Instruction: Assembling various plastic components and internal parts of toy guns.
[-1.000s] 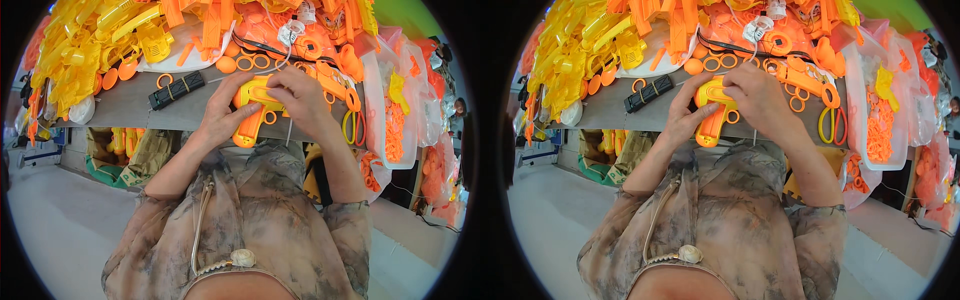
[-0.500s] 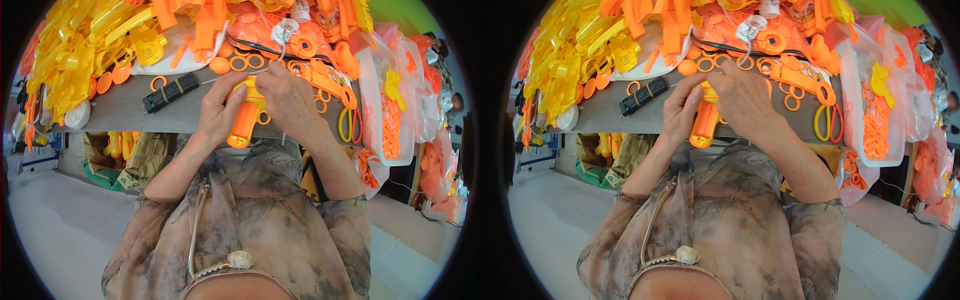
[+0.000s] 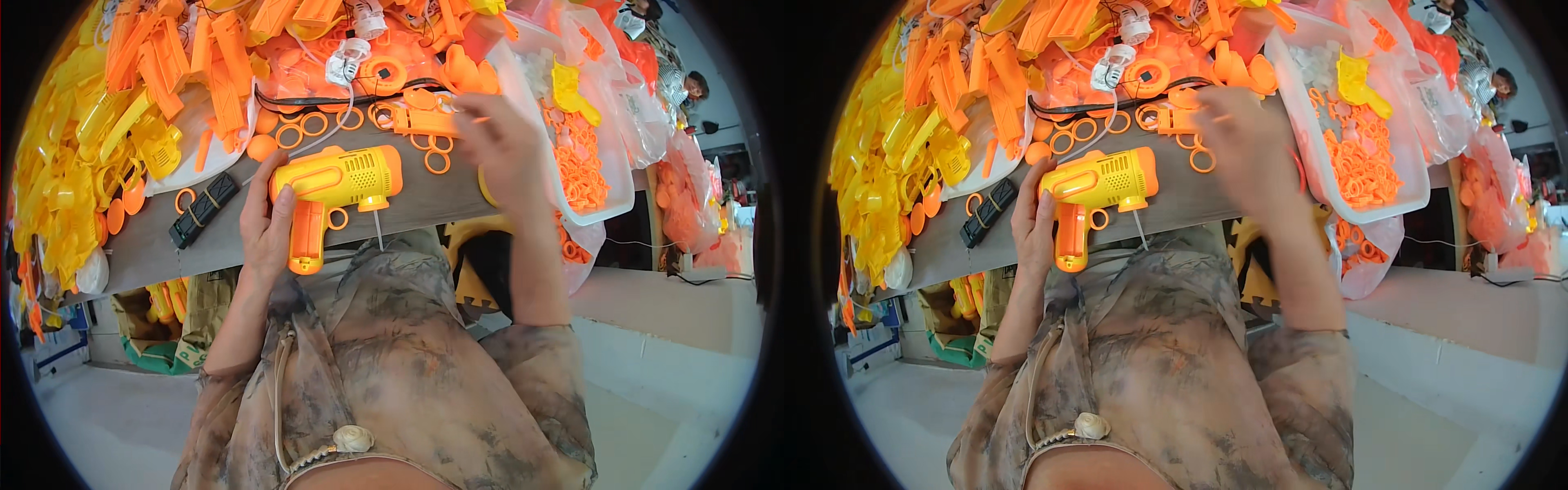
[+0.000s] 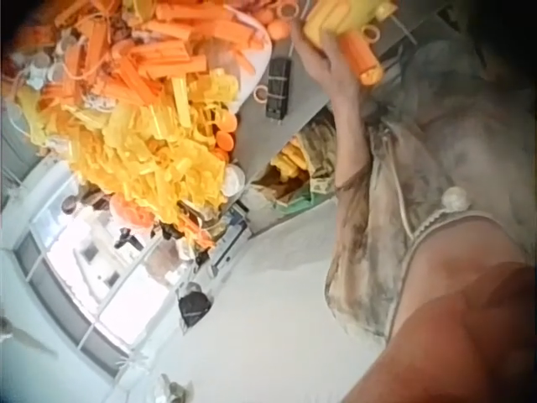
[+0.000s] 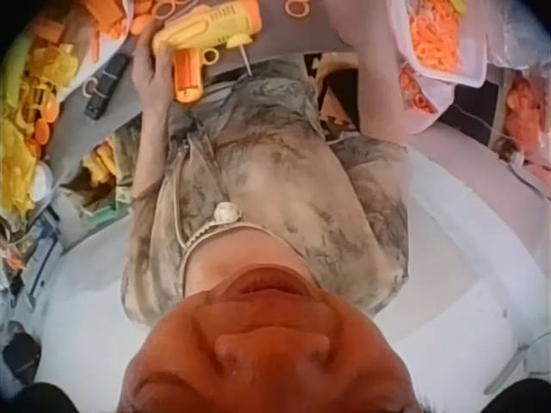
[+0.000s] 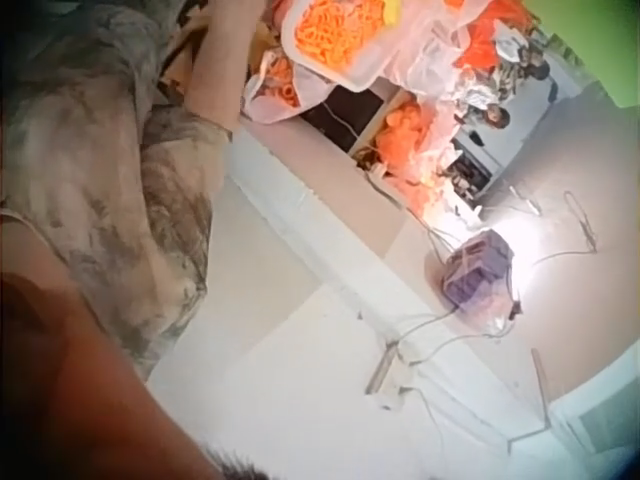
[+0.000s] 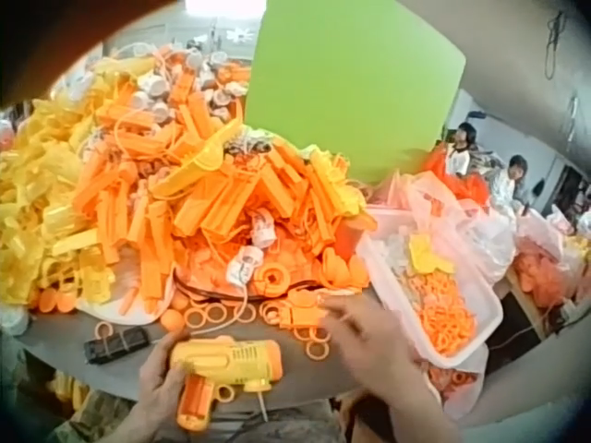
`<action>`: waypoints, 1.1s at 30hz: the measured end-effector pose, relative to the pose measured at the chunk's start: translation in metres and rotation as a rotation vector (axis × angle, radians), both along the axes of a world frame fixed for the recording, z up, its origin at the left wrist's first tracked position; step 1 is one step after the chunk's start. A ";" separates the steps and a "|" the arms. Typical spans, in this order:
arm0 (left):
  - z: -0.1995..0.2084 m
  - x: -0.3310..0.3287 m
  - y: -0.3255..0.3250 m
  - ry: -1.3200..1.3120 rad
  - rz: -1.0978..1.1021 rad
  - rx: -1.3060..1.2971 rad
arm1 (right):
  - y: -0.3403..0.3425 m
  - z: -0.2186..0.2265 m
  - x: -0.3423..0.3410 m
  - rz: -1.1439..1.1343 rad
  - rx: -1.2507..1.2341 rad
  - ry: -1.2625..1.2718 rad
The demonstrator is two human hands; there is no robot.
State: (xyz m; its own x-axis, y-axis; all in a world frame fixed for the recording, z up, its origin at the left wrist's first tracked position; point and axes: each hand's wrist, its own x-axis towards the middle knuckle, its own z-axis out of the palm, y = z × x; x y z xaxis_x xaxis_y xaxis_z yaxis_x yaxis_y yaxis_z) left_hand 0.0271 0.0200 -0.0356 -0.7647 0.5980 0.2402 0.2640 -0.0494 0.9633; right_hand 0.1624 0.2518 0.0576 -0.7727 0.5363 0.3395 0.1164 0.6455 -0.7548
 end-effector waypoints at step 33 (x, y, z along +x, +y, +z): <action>0.000 -0.004 -0.005 0.105 -0.034 -0.096 | 0.041 -0.061 0.023 -0.201 0.289 -0.478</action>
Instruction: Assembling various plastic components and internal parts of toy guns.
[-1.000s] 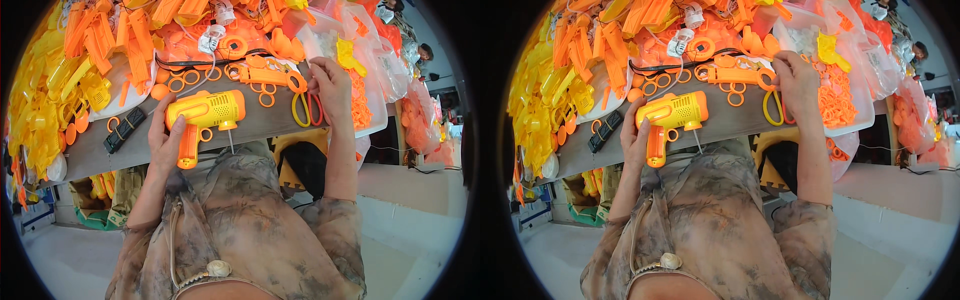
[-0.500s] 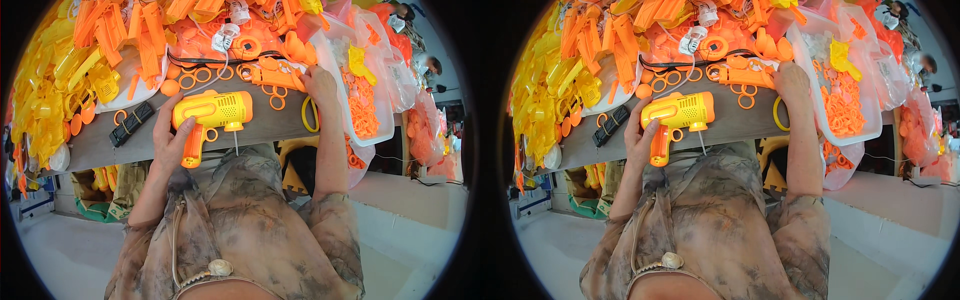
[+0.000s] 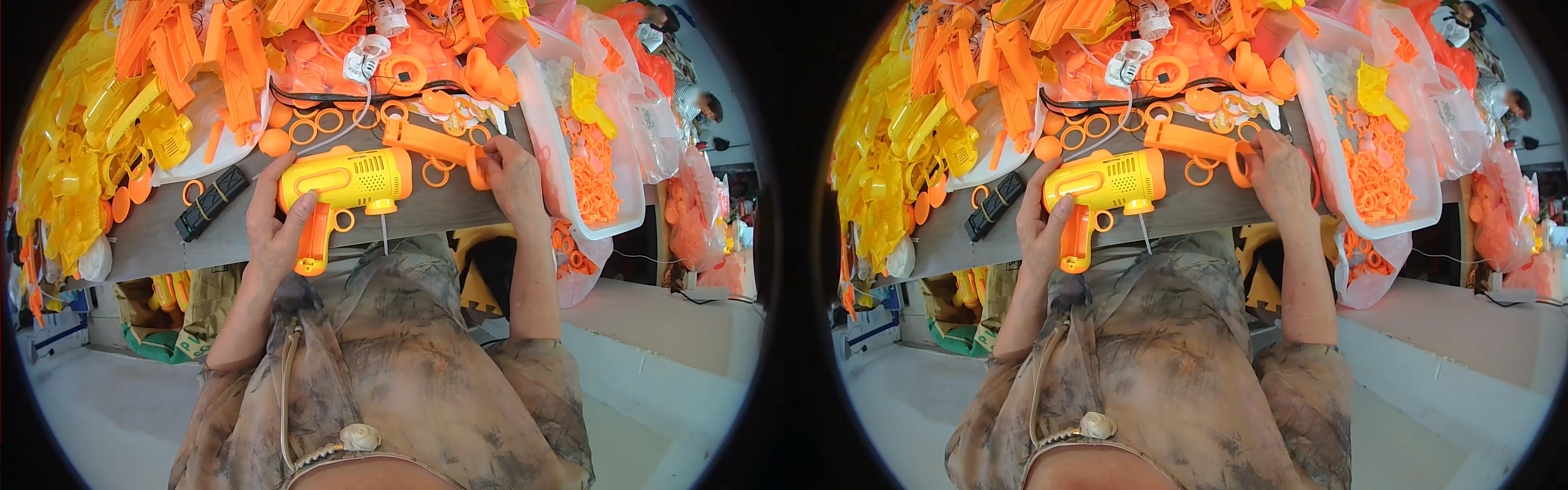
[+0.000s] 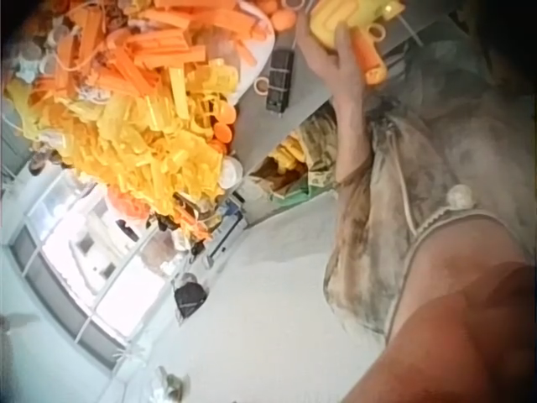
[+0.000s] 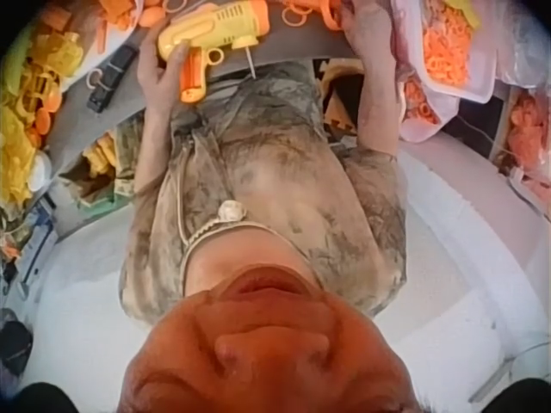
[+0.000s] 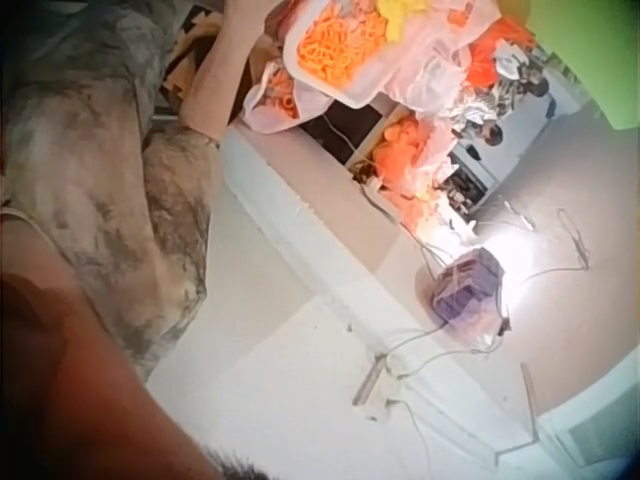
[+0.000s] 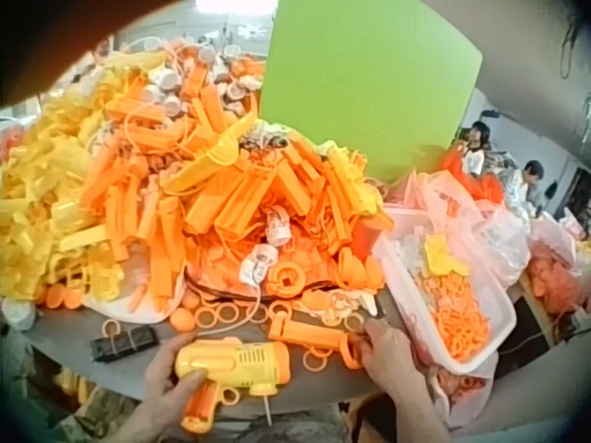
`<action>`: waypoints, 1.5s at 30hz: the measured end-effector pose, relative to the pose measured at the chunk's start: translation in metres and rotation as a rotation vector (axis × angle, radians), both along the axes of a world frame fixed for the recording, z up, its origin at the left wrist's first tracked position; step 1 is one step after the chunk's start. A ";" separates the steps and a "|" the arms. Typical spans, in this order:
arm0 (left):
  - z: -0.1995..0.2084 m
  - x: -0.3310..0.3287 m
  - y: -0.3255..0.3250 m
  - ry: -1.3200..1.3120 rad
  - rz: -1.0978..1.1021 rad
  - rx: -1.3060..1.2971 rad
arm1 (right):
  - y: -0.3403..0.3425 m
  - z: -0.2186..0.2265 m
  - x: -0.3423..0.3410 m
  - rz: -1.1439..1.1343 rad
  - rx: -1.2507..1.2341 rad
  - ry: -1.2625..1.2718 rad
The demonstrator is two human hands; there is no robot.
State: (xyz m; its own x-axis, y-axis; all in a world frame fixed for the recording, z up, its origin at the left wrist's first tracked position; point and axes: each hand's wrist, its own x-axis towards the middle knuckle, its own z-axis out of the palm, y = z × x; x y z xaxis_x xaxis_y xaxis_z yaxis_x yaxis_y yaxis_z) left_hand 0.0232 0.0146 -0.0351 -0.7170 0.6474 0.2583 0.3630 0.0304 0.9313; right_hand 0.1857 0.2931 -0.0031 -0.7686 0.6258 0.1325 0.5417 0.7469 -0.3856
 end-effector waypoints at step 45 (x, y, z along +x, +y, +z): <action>0.052 0.037 -0.002 -0.646 -0.148 0.311 | -0.164 0.023 -0.039 0.287 -1.001 0.746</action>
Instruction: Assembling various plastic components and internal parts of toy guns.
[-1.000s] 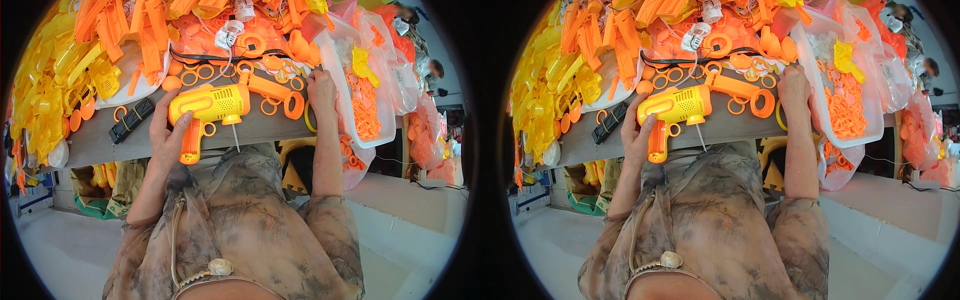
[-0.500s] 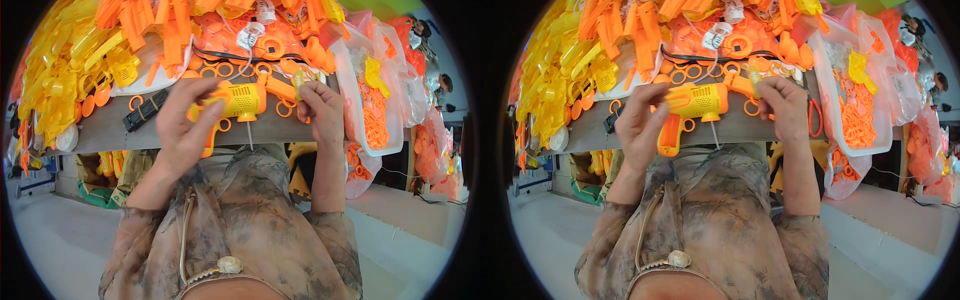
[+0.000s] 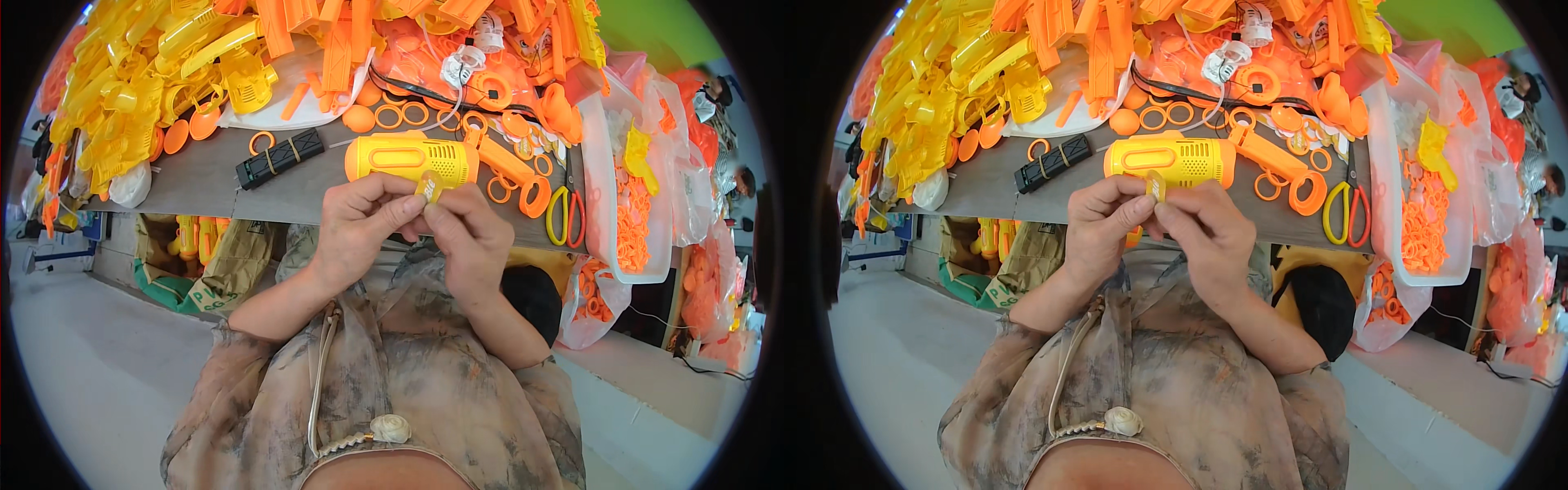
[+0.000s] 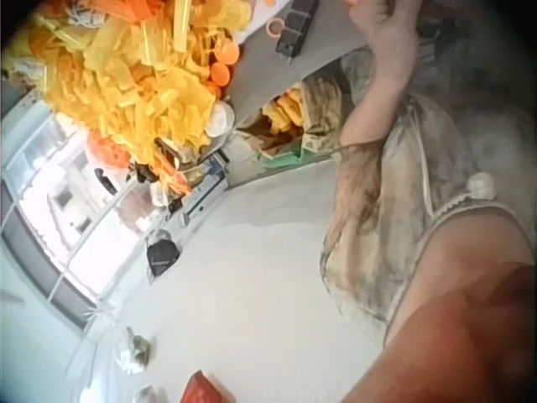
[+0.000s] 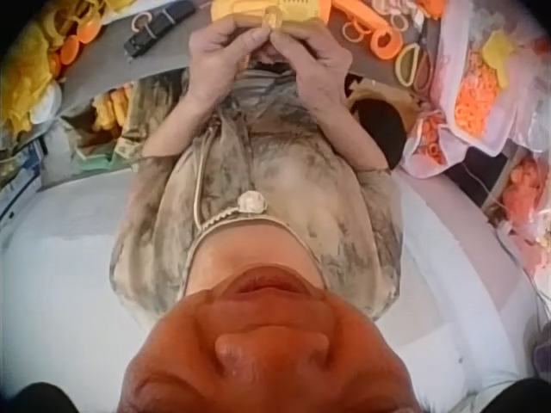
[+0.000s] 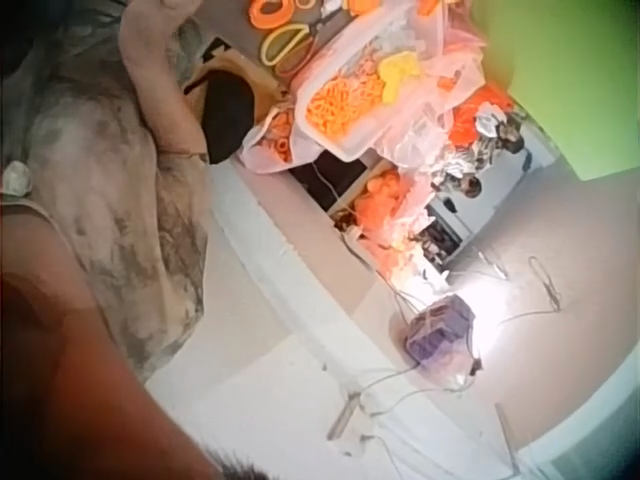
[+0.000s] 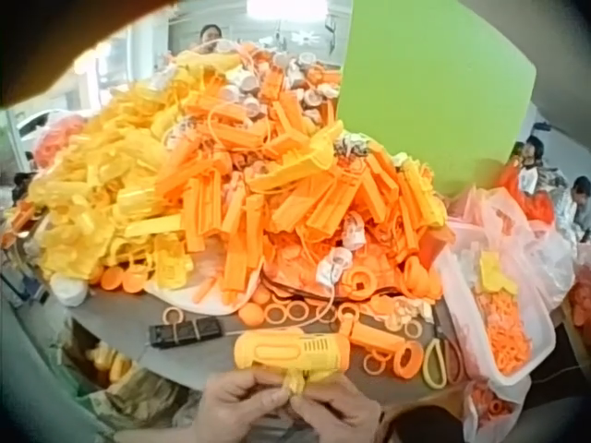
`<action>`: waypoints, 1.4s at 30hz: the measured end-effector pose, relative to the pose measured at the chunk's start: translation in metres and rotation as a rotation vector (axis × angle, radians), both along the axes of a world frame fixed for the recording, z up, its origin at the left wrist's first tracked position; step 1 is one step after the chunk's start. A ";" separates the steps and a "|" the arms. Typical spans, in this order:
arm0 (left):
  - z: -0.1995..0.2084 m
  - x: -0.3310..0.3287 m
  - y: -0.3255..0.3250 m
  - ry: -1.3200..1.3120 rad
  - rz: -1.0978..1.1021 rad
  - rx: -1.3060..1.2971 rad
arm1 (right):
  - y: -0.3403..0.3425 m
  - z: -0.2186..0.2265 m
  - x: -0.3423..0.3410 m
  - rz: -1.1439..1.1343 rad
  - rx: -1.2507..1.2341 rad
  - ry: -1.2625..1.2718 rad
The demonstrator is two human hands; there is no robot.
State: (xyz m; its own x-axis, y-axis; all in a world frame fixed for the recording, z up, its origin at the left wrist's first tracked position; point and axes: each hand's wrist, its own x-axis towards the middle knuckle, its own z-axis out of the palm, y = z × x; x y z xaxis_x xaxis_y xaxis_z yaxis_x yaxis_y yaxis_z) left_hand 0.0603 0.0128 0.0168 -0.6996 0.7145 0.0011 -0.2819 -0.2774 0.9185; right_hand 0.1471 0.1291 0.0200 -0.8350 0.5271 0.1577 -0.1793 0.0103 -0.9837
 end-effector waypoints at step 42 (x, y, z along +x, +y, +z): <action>-0.037 -0.069 -0.027 1.392 0.218 -0.241 | 0.069 -0.003 -0.052 0.241 1.153 0.110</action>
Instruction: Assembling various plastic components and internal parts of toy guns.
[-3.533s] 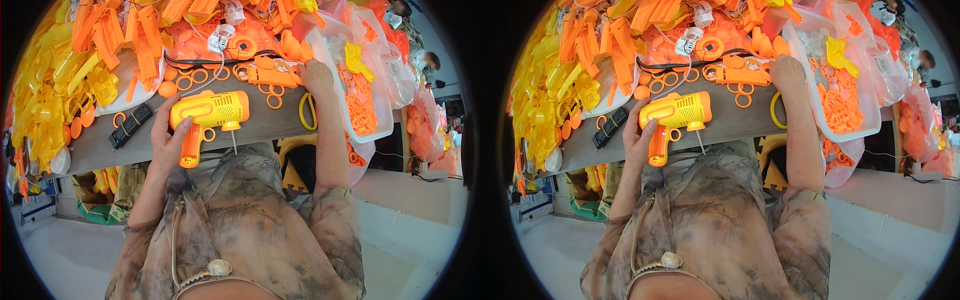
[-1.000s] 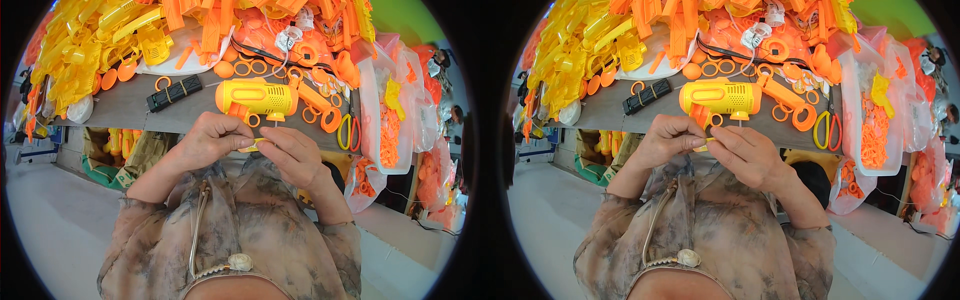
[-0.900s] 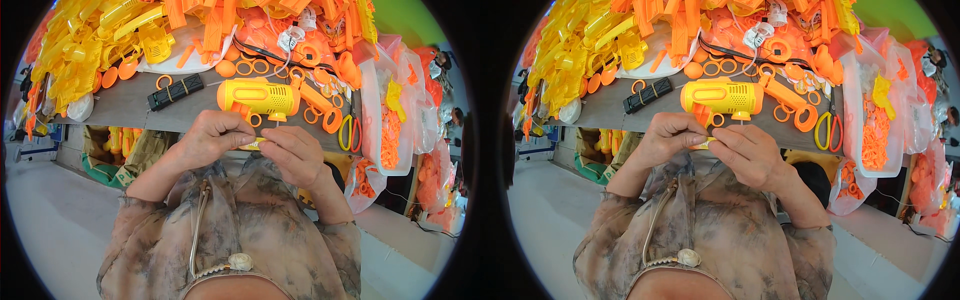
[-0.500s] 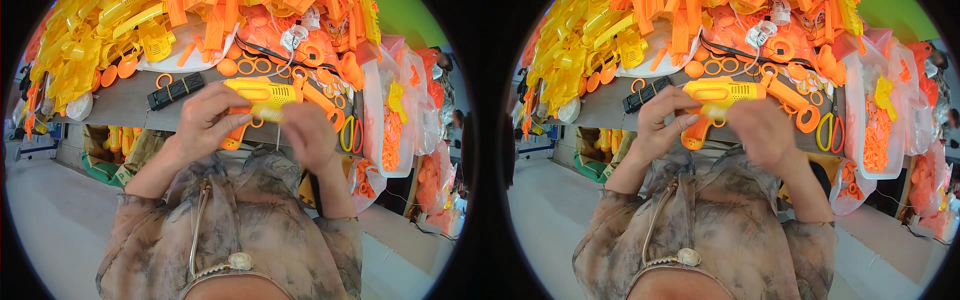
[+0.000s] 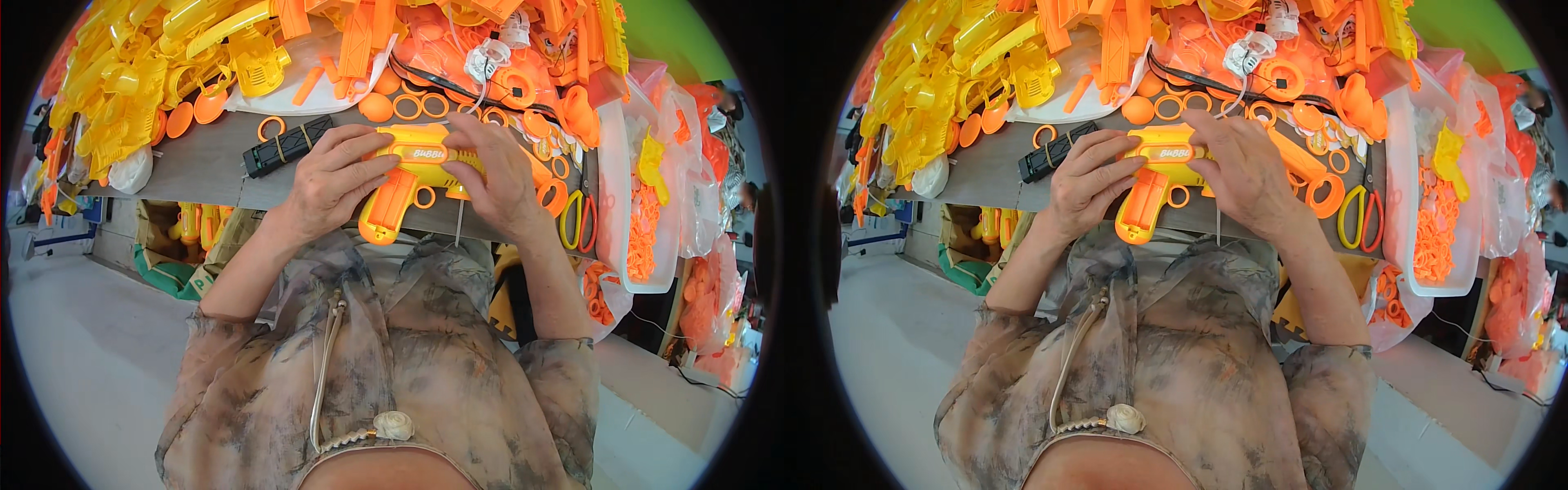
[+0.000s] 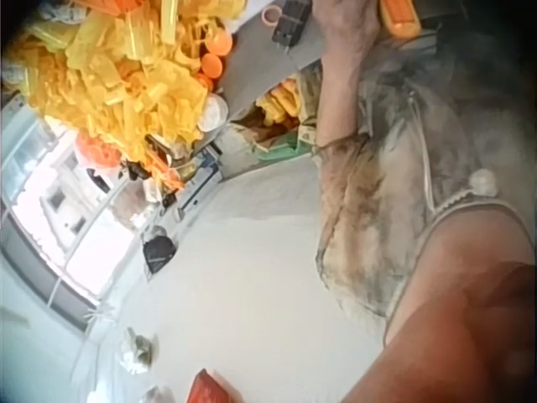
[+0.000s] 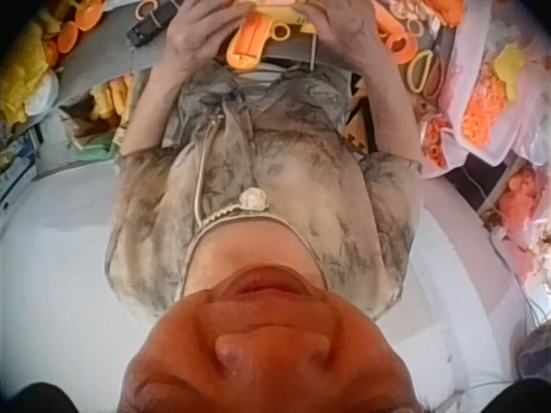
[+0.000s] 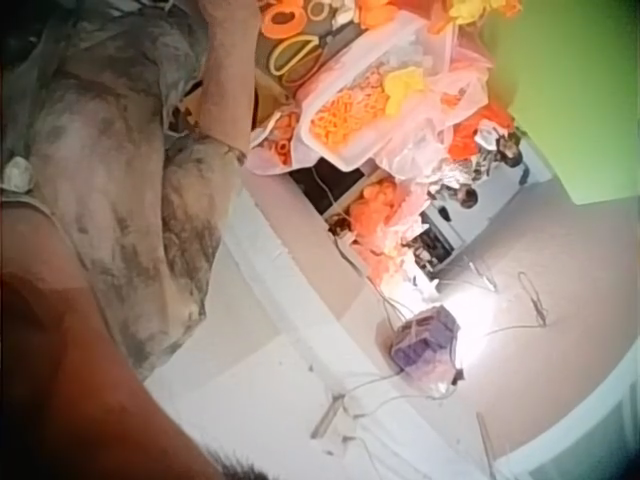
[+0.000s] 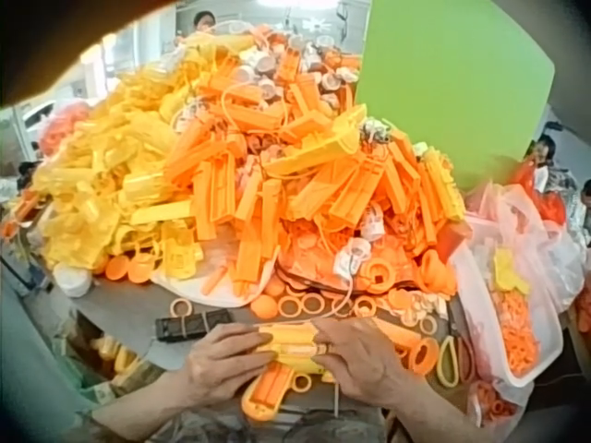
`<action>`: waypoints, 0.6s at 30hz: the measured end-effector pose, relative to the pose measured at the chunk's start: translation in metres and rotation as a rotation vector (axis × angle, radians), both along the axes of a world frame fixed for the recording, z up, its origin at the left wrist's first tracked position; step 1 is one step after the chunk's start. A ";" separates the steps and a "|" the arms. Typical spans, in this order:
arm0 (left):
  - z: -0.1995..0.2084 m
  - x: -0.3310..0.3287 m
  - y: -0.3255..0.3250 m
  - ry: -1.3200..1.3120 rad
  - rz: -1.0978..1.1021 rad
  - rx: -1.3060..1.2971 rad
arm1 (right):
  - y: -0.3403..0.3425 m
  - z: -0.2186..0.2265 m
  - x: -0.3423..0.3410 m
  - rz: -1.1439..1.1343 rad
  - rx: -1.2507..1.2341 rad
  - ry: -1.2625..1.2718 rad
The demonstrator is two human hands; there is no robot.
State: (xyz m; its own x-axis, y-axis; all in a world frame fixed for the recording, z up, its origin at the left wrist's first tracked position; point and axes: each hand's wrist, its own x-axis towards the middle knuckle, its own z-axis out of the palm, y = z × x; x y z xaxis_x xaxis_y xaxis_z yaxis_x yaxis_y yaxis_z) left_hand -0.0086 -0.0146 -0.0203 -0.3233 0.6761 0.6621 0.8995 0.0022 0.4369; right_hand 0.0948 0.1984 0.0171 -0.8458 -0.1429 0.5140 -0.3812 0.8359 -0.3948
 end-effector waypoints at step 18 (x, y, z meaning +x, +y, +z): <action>0.001 0.004 0.004 0.122 0.033 -0.089 | -0.024 -0.014 0.002 -0.130 -0.169 0.079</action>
